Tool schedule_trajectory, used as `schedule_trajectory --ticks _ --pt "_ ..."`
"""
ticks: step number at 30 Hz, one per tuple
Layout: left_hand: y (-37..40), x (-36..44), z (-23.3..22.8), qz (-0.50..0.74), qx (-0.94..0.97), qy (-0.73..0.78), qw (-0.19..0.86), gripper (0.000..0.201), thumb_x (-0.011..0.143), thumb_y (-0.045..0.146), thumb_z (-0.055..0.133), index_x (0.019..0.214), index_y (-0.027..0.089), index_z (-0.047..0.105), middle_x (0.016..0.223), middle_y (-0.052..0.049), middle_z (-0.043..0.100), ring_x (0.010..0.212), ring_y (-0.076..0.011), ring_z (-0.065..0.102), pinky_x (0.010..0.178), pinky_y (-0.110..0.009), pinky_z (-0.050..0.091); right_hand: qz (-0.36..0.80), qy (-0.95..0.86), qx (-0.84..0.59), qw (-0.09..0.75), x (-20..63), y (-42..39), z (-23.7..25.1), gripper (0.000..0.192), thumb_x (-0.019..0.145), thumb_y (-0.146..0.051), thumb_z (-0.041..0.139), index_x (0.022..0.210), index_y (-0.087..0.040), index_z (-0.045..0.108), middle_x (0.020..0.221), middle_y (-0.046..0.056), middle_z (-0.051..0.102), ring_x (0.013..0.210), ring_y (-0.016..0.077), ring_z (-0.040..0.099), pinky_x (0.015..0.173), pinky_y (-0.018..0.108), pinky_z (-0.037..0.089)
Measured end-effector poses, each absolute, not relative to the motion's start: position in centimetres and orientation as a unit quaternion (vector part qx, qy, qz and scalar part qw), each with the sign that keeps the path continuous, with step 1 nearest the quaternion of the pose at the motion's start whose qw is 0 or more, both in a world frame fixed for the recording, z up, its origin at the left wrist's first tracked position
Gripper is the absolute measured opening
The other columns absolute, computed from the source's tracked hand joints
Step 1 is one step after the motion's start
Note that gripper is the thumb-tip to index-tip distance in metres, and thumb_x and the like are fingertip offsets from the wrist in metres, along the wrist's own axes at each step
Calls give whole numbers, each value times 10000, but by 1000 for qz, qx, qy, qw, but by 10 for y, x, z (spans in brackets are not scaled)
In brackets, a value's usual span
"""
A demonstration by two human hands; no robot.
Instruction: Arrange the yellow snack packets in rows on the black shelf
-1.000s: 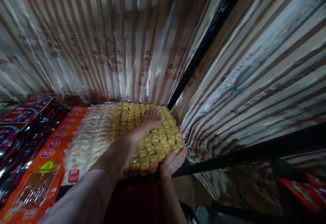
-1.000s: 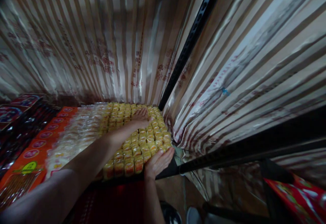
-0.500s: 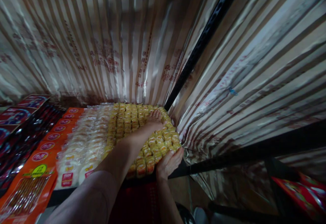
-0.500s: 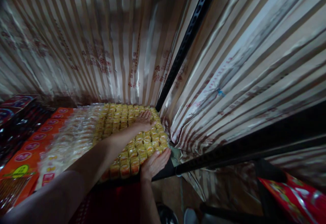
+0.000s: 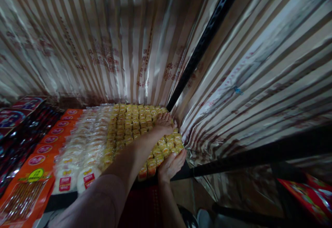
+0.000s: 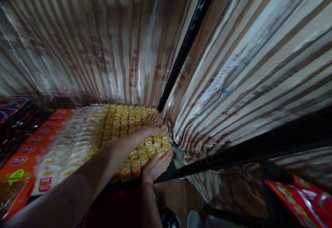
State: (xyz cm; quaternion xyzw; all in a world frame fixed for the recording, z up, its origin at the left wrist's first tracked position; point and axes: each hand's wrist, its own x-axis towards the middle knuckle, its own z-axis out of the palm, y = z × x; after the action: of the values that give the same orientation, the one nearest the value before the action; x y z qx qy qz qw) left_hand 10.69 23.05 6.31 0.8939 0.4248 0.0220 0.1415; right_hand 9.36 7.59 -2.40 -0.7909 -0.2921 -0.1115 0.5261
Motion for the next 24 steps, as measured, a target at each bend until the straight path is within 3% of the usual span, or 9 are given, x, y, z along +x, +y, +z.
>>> schedule_trajectory --ticks 4,8,15,20,24 --pt "231 107 61 32 894 423 143 660 909 488 206 1418 70 253 1516 -88 159 1401 -216 93 1158 -400 -2 -93 -293 -794 524 90 75 -17 620 921 -410 189 1380 -9 305 1421 245 319 1332 320 278 1067 537 245" --pt "243 105 64 75 879 448 147 667 900 504 223 1425 94 248 1523 -78 119 1408 -217 36 1157 -414 -22 -95 -299 -790 526 88 74 -13 612 929 -401 198 1382 -2 297 1422 251 311 1334 319 273 1067 539 246" --pt "257 100 66 0 876 458 152 677 900 503 183 1424 78 239 1520 -82 141 1409 -190 43 1156 -380 -31 -107 -309 -772 546 96 75 -30 556 903 -404 250 1439 -259 227 1458 142 301 1351 305 258 1048 565 248" --pt "255 88 75 37 882 446 147 655 900 480 152 1433 107 220 1528 -62 116 1408 -200 45 1153 -407 -20 -80 -312 -777 540 93 73 -23 591 912 -392 231 1428 -104 247 1460 191 275 1352 329 238 1060 592 221" --pt "266 79 77 41 877 457 141 636 902 468 140 1439 136 213 1528 -45 107 1409 -184 49 1153 -402 -25 -85 -311 -774 545 89 72 -15 593 921 -397 230 1409 -63 271 1441 215 300 1346 324 249 1063 584 224"
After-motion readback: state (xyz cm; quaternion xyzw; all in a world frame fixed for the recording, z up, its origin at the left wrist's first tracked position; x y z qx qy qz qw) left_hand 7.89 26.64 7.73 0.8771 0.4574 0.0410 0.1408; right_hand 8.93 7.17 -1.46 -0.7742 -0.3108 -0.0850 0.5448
